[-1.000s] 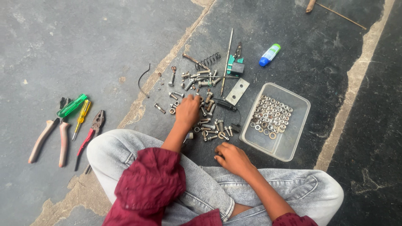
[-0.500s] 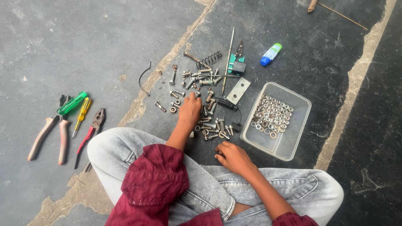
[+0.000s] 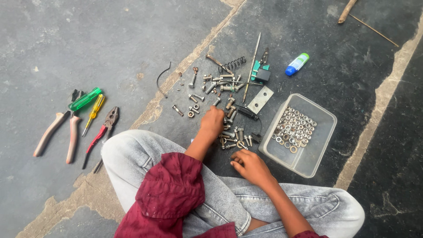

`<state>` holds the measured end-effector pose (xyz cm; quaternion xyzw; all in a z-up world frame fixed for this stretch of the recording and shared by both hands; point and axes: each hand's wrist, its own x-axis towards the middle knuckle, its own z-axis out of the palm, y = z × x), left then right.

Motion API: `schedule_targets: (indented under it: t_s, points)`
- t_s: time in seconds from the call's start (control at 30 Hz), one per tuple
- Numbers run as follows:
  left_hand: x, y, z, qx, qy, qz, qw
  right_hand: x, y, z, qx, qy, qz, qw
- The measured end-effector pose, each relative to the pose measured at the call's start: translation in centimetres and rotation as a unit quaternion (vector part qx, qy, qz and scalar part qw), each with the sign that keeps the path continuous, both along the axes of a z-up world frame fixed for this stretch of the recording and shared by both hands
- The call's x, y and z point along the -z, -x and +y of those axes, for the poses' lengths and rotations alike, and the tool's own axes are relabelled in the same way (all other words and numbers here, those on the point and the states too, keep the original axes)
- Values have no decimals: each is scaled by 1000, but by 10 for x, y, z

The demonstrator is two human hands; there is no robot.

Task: The person picks up bolts and nuts from a pile on the floor and places them into a transparent plastic container.

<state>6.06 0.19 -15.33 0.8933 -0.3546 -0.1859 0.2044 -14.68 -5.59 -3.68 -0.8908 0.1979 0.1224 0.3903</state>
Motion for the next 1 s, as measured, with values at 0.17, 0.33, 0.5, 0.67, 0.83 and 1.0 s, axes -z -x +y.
schedule_targets:
  t_s: [0.17,0.33,0.5,0.67,0.83,1.0]
  points:
    - [-9,7,0,-2,-5,9,1000,5,-6,-6,32,-10,-65,997]
    - [-32,-1,2,-20,-25,13,999,5,-15,-5,61,-23,-100,993]
    - [-43,-51,3,-152,97,-258,949,2,-13,-5,79,-26,-90,992]
    - [17,-78,-3,-50,102,-255,960,-3,0,-8,69,-22,-101,992]
    - [48,-99,-3,-16,106,-241,964,-3,0,-3,64,-23,-90,994]
    - [-17,-72,-7,-210,287,-139,924,-22,2,-7,90,-30,-118,988]
